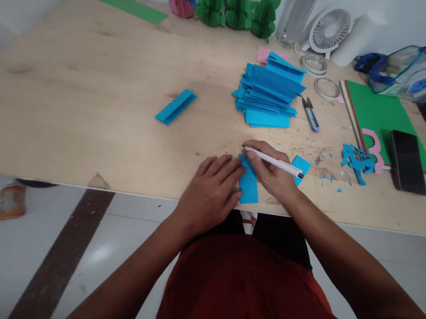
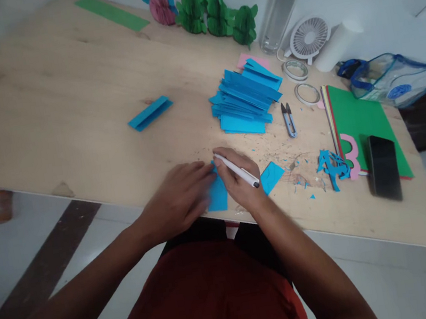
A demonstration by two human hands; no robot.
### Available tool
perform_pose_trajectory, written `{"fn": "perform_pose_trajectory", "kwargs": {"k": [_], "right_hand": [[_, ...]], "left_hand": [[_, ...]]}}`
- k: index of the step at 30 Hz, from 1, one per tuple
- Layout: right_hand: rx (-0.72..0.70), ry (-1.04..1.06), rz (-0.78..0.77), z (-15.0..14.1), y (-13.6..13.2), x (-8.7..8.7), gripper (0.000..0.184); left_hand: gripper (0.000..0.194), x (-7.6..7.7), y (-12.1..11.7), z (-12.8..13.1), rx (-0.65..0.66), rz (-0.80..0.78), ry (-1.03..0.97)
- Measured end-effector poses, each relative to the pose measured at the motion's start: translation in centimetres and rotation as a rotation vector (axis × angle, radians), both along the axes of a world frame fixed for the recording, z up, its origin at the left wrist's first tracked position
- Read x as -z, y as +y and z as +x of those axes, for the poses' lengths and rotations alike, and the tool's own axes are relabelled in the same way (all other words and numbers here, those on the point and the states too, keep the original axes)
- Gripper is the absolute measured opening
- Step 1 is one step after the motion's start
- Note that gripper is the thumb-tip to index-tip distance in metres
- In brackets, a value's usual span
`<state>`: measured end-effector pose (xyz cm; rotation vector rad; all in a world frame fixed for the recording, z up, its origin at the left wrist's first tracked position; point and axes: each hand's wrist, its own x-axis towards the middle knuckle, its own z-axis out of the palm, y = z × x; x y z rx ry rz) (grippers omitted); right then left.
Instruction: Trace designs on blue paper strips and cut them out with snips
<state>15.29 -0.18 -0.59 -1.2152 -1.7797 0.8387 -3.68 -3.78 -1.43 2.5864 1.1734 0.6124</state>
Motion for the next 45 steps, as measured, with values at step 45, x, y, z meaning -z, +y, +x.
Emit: {"fn": "perform_pose_trajectory", "kwargs": {"k": [45], "right_hand": [[0.16, -0.038, -0.075, -1.3, -0.1, -1.0, 0.007]], "left_hand": [[0.043, -0.8, 0.0, -0.2, -0.025, 0.008, -0.039]]}}
